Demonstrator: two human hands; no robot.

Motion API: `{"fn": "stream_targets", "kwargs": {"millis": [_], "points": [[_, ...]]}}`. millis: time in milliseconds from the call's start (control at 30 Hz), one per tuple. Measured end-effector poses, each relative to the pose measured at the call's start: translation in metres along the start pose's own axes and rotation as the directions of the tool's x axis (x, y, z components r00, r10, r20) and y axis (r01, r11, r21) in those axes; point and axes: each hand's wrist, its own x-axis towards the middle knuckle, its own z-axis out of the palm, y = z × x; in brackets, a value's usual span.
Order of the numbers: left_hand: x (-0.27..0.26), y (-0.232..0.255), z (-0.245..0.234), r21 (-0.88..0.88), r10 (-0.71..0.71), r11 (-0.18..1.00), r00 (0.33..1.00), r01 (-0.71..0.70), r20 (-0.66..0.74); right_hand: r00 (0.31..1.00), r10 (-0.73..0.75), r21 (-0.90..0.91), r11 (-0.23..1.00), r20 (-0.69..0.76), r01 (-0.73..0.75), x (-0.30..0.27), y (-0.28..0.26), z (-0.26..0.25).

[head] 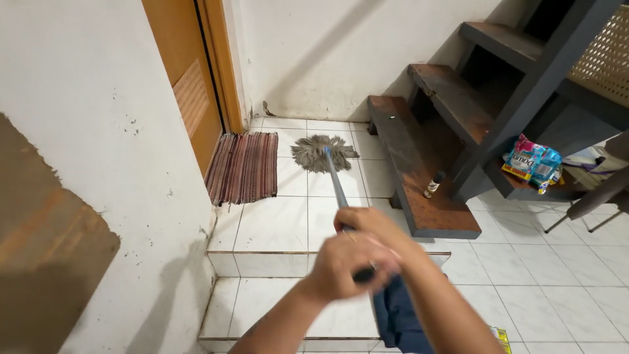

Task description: Mopping the white tiled floor in a utility or hallway area.

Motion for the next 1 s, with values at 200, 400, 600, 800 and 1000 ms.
{"fn": "stream_targets", "kwargs": {"millis": [200, 400, 600, 800, 1000], "points": [[0.021, 0.029, 0.054, -0.152, 0.076, 0.985, 0.995, -0.084, -0.058, 0.969, -0.175, -0.15, 0.968, 0.172, 0.201, -0.082, -0.055, -0.049], [0.002, 0.008, 0.139, 0.113, 0.096, 0.992, 0.936, -0.061, -0.339, 0.852, 0.027, 0.512, 0.809, -0.523, 0.288, -0.057, 0.104, 0.046], [-0.075, -0.037, 0.214, 0.218, -0.163, 0.954, 0.967, 0.205, -0.196, 0.817, -0.325, 0.176, 0.875, -0.476, 0.451, -0.083, 0.189, 0.053], [0.012, 0.065, 0.227, 0.173, -0.23, 0.937, 0.911, 0.302, -0.343, 0.95, -0.214, 0.188, 0.948, -0.225, 0.258, -0.125, 0.131, -0.053], [0.082, 0.119, 0.223, 0.034, 0.073, 0.997, 0.985, -0.068, -0.154, 0.735, -0.627, -0.24, 0.779, -0.259, 0.58, -0.163, 0.083, -0.111]]}}
